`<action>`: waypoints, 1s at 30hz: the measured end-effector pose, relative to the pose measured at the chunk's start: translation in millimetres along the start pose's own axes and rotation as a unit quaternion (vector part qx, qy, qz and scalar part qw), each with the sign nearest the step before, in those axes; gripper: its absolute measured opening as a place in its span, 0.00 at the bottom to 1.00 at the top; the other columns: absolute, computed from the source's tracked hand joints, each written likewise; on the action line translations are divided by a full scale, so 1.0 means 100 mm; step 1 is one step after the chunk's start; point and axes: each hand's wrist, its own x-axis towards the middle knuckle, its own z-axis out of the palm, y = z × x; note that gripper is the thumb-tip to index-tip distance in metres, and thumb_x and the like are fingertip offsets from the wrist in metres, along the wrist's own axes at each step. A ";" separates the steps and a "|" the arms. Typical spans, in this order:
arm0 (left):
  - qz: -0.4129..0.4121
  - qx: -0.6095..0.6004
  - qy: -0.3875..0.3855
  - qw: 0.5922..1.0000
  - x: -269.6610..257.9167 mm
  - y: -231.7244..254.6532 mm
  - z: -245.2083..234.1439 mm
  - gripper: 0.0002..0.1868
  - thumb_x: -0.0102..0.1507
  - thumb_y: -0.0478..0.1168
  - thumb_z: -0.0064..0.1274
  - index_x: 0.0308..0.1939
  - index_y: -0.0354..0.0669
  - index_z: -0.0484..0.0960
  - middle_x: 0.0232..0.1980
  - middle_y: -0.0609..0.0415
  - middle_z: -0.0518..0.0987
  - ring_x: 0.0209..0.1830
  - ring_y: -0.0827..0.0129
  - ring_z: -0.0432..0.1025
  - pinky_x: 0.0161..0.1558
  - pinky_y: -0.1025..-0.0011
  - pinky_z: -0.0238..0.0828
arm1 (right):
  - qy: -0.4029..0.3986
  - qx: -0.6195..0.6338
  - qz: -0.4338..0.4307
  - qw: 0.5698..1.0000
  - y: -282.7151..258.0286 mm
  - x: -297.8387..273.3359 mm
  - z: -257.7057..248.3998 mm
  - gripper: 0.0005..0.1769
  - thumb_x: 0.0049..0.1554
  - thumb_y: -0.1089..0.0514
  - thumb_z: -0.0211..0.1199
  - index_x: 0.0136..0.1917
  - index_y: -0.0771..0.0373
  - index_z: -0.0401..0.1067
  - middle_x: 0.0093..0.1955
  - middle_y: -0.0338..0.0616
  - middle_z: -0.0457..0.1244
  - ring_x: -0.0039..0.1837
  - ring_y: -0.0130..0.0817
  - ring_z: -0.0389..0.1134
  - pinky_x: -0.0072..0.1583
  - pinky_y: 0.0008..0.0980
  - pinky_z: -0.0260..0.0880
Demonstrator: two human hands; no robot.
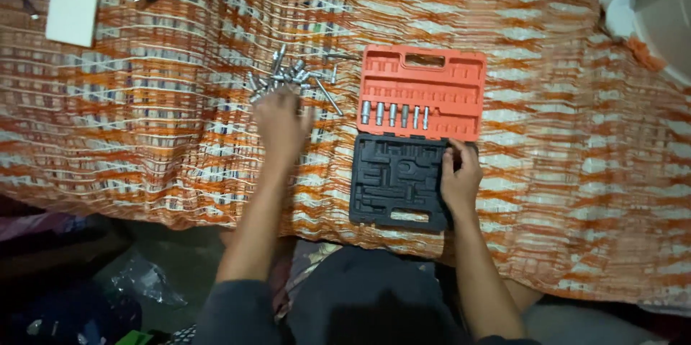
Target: The person is organizing a socket wrench set by placing various sockets into their designated spots in an orange plastic case on a patterned bedspread.
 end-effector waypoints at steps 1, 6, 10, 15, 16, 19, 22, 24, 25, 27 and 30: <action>-0.003 -0.001 0.004 1.000 -0.12 0.02 0.11 0.30 0.65 0.51 0.60 0.66 0.40 0.75 0.65 0.42 0.75 0.65 0.52 0.65 0.71 0.48 0.55 | -0.002 0.001 -0.004 1.000 -0.07 -0.01 0.03 0.15 0.62 0.66 0.61 0.62 0.66 0.75 0.51 0.52 0.66 0.53 0.44 0.69 0.58 0.39 0.69; 0.132 0.042 0.007 0.990 -0.58 0.21 0.41 0.37 0.66 0.58 0.52 0.72 0.39 0.69 0.79 0.39 0.58 0.79 0.39 0.47 0.75 0.44 0.41 | -0.053 -0.047 -0.202 0.977 -0.60 0.00 0.32 0.17 0.58 0.68 0.61 0.62 0.64 0.72 0.56 0.57 0.66 0.61 0.56 0.65 0.64 0.48 0.65; 0.142 0.023 0.024 0.989 -0.64 0.23 0.52 0.35 0.64 0.56 0.54 0.69 0.39 0.71 0.78 0.38 0.59 0.79 0.37 0.48 0.75 0.46 0.41 | -0.109 -0.010 -0.229 0.967 -1.12 0.09 0.69 0.19 0.57 0.67 0.62 0.62 0.66 0.72 0.57 0.57 0.65 0.61 0.56 0.65 0.63 0.48 0.66; 0.150 -0.021 0.107 0.983 -0.48 0.13 0.65 0.27 0.60 0.42 0.58 0.63 0.40 0.78 0.68 0.44 0.73 0.72 0.45 0.60 0.71 0.49 0.54 | -0.177 0.026 -0.290 0.940 -1.59 0.21 0.88 0.20 0.56 0.67 0.63 0.63 0.67 0.72 0.58 0.56 0.63 0.61 0.56 0.65 0.62 0.48 0.66; 0.151 -0.022 0.108 0.982 -0.41 0.18 0.56 0.27 0.60 0.42 0.58 0.63 0.40 0.78 0.68 0.44 0.73 0.72 0.45 0.60 0.71 0.49 0.54 | -0.175 0.024 -0.290 0.940 -1.60 0.19 0.86 0.20 0.56 0.67 0.63 0.63 0.67 0.72 0.58 0.56 0.63 0.61 0.56 0.65 0.62 0.48 0.66; 0.161 -0.040 0.120 0.979 -0.17 0.32 0.42 0.22 0.59 0.39 0.57 0.58 0.41 0.81 0.60 0.47 0.77 0.64 0.49 0.65 0.65 0.50 0.59 | -0.184 0.048 -0.278 0.942 -1.49 0.13 0.74 0.19 0.57 0.67 0.62 0.63 0.67 0.71 0.59 0.55 0.64 0.62 0.55 0.65 0.64 0.46 0.67; 0.183 0.012 0.137 0.973 0.15 0.40 0.52 0.16 0.61 0.39 0.54 0.52 0.42 0.82 0.55 0.47 0.78 0.61 0.50 0.67 0.61 0.50 0.61 | -0.176 0.030 -0.237 0.955 -1.17 0.01 0.56 0.17 0.59 0.66 0.62 0.62 0.66 0.71 0.58 0.55 0.64 0.61 0.54 0.66 0.64 0.46 0.66; 0.188 0.080 0.152 0.967 0.37 0.41 0.68 0.12 0.63 0.39 0.52 0.48 0.43 0.82 0.52 0.47 0.80 0.59 0.52 0.68 0.59 0.51 0.62 | -0.159 0.022 -0.200 0.966 -0.96 -0.06 0.42 0.17 0.59 0.65 0.62 0.62 0.66 0.72 0.59 0.56 0.65 0.62 0.56 0.66 0.63 0.45 0.66; 0.193 0.076 0.149 0.967 0.43 0.38 0.77 0.12 0.63 0.39 0.52 0.48 0.43 0.82 0.52 0.47 0.80 0.59 0.52 0.68 0.59 0.51 0.62 | -0.155 0.018 -0.196 0.968 -0.88 -0.09 0.34 0.17 0.59 0.65 0.62 0.62 0.66 0.72 0.59 0.56 0.65 0.62 0.56 0.66 0.63 0.45 0.66; 0.199 0.117 0.167 0.958 0.59 0.32 0.94 0.11 0.62 0.40 0.51 0.46 0.44 0.84 0.49 0.47 0.81 0.57 0.53 0.69 0.57 0.52 0.63 | -0.134 0.005 -0.143 0.981 -0.75 -0.12 0.19 0.16 0.60 0.64 0.63 0.62 0.64 0.73 0.59 0.55 0.66 0.62 0.54 0.68 0.62 0.43 0.68; 0.213 0.137 0.191 0.948 0.69 0.20 0.98 0.10 0.62 0.41 0.51 0.43 0.44 0.85 0.45 0.47 0.81 0.55 0.54 0.71 0.57 0.52 0.63 | -0.121 0.007 -0.070 0.990 -0.61 -0.14 0.00 0.17 0.60 0.62 0.63 0.62 0.62 0.74 0.56 0.53 0.67 0.58 0.50 0.70 0.59 0.40 0.70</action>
